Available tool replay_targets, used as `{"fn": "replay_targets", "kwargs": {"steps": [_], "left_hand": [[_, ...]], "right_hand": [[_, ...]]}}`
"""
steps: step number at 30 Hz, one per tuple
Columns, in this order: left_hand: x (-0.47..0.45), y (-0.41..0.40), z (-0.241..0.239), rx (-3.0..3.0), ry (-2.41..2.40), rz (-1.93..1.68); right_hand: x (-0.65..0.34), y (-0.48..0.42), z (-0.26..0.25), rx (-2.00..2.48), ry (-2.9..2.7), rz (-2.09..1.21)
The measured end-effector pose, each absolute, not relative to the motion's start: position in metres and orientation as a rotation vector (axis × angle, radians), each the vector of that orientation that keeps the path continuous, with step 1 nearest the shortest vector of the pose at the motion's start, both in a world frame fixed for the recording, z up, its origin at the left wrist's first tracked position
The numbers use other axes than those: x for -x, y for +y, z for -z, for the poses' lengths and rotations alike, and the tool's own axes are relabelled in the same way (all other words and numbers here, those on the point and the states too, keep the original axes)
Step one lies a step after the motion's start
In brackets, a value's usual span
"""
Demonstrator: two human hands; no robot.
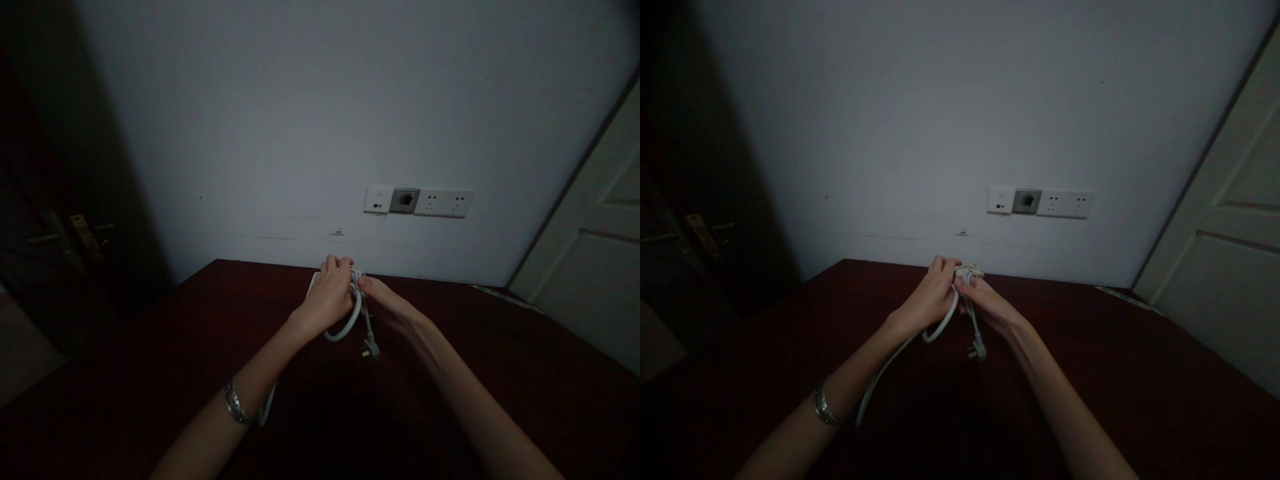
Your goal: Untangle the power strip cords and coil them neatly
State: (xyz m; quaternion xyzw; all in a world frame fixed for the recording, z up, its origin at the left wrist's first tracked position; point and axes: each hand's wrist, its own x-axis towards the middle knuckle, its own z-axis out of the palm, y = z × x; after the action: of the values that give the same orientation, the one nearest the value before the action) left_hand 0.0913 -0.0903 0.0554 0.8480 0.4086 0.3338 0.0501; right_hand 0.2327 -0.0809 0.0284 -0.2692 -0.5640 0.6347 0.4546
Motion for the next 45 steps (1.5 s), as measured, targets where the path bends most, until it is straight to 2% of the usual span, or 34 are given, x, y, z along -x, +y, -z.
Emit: {"fn": "replay_targets", "kwargs": {"steps": [4, 11, 23, 38, 45], "left_hand": [[-0.093, -0.093, -0.053, -2.685, 1.329, -0.909], [-0.079, -0.078, -0.06, -2.511, 0.834, -0.834], [-0.054, -0.064, -0.064, -2.386, 0.547, -0.421], [-0.077, -0.042, -0.045, -1.941, 0.556, -0.9], [-0.09, -0.039, -0.029, -1.567, 0.535, -0.881]], "right_hand": [[-0.233, -0.085, -0.032, 0.691, -1.472, -1.543], [-0.251, -0.087, -0.039, 0.721, -1.642, -1.614], [-0.264, -0.086, -0.042, 0.665, -1.645, -1.666], [-0.253, -0.074, -0.025, 0.398, -1.338, -1.748], [-0.25, -0.076, -0.024, 0.351, -1.129, -1.835]]}}
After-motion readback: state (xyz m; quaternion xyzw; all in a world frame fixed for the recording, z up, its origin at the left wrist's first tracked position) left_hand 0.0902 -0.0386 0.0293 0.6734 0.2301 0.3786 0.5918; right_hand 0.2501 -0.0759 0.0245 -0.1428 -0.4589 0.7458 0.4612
